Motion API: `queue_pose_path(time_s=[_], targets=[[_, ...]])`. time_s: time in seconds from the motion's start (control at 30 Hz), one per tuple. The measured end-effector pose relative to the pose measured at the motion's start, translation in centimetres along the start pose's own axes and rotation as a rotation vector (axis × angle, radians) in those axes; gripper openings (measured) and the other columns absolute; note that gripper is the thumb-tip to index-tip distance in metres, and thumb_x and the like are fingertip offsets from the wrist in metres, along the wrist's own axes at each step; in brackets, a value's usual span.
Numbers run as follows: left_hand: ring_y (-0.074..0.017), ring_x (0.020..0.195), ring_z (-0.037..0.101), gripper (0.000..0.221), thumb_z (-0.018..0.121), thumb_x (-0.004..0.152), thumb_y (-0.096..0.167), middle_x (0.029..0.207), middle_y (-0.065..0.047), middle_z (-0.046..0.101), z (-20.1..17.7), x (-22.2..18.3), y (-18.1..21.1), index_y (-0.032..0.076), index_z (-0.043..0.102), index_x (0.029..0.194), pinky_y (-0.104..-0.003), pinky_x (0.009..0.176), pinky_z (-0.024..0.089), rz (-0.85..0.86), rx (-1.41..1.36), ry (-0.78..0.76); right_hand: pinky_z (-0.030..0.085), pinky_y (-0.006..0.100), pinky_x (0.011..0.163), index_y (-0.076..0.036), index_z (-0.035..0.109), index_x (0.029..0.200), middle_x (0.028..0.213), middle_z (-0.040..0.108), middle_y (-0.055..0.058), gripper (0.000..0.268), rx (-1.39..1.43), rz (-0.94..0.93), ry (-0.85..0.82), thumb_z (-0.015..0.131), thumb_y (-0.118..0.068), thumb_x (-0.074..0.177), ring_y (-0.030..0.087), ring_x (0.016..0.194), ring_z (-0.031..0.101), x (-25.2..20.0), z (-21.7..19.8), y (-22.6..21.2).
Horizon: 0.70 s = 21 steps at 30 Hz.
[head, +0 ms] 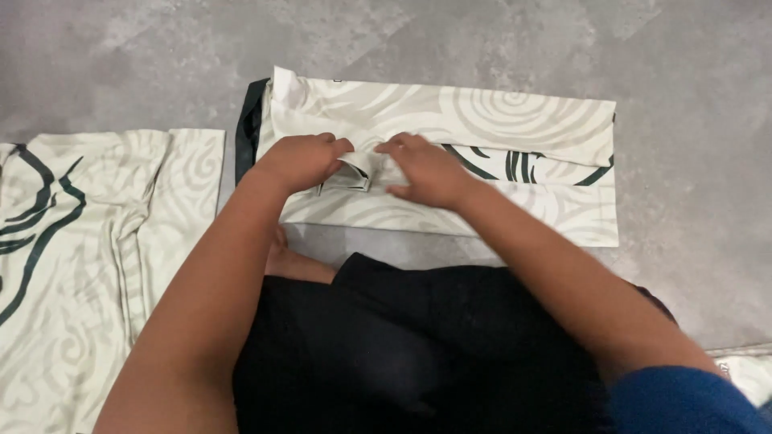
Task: Folding a jersey neatly on the floor and placing it onto a stack of folded garments.
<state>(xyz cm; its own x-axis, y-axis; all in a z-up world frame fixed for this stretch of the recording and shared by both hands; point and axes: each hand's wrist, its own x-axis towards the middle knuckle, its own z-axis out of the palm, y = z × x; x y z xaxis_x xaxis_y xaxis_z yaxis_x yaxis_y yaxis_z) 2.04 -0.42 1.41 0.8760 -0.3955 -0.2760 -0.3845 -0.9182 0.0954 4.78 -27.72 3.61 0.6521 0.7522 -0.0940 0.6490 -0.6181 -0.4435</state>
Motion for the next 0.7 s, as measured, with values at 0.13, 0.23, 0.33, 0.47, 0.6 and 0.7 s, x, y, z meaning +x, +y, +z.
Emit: queue_pose_path(time_s=[0.13,0.23,0.33,0.47,0.6,0.7], targets=[[-0.0414,0.114,0.070,0.037,0.053,0.107,0.039,0.128,-0.013,0.065,0.7,0.2,-1.2,0.020,0.051,0.138,-0.058,0.090,0.059,-0.030,-0.069,-0.017,0.055,0.051,0.102,-0.022,0.052,0.151,0.145,0.050,0.011,0.063,-0.202,0.090,-0.040,0.075,-0.040,0.095,0.039,0.133,0.057,2.3,5.0,-2.7],[-0.0357,0.115,0.070,0.048,0.070,0.097,0.038,0.128,-0.008,0.067,2.7,1.2,-3.7,0.020,0.053,0.138,-0.053,0.087,0.061,0.005,0.114,-0.018,0.060,0.047,0.092,-0.026,0.064,0.131,0.130,0.056,0.007,0.028,-0.059,0.193,0.179,0.062,-0.036,0.106,0.036,0.122,0.063,4.2,7.7,-0.7],[-0.0328,0.109,0.068,0.025,0.066,0.101,0.021,0.114,-0.009,0.065,5.7,1.3,-5.7,0.013,0.064,0.125,-0.045,0.079,0.058,-0.032,0.243,0.167,0.058,0.044,0.095,-0.020,0.069,0.118,0.112,0.063,0.006,0.015,0.155,0.199,0.416,0.063,-0.028,0.107,0.035,0.112,0.067,4.7,9.1,0.8],[-0.0345,0.097,0.071,0.023,0.065,0.102,0.022,0.099,-0.010,0.062,3.5,1.1,-7.1,0.009,0.062,0.121,-0.047,0.072,0.059,-0.270,-0.013,0.255,0.057,0.042,0.096,-0.019,0.066,0.120,0.100,0.069,0.007,0.023,0.326,0.234,0.325,0.065,-0.037,0.105,0.031,0.108,0.067,5.6,7.6,1.5],[-0.0297,0.092,0.076,0.018,0.056,0.109,0.033,0.090,-0.004,0.074,5.4,1.5,-9.7,0.020,0.061,0.120,-0.047,0.075,0.060,-0.443,-0.453,0.349,0.056,0.046,0.097,-0.009,0.073,0.114,0.103,0.075,0.016,0.038,0.310,0.170,0.274,0.084,-0.038,0.092,0.037,0.110,0.068,6.1,6.5,1.5],[-0.0406,0.100,0.072,0.020,0.054,0.110,0.027,0.101,-0.019,0.074,3.3,0.7,-8.0,0.015,0.063,0.124,-0.052,0.084,0.055,-0.479,-0.772,0.474,0.057,0.046,0.093,-0.024,0.071,0.122,0.099,0.076,0.010,0.031,0.452,0.406,0.323,0.072,-0.047,0.102,0.033,0.103,0.072,7.9,7.5,3.7]])
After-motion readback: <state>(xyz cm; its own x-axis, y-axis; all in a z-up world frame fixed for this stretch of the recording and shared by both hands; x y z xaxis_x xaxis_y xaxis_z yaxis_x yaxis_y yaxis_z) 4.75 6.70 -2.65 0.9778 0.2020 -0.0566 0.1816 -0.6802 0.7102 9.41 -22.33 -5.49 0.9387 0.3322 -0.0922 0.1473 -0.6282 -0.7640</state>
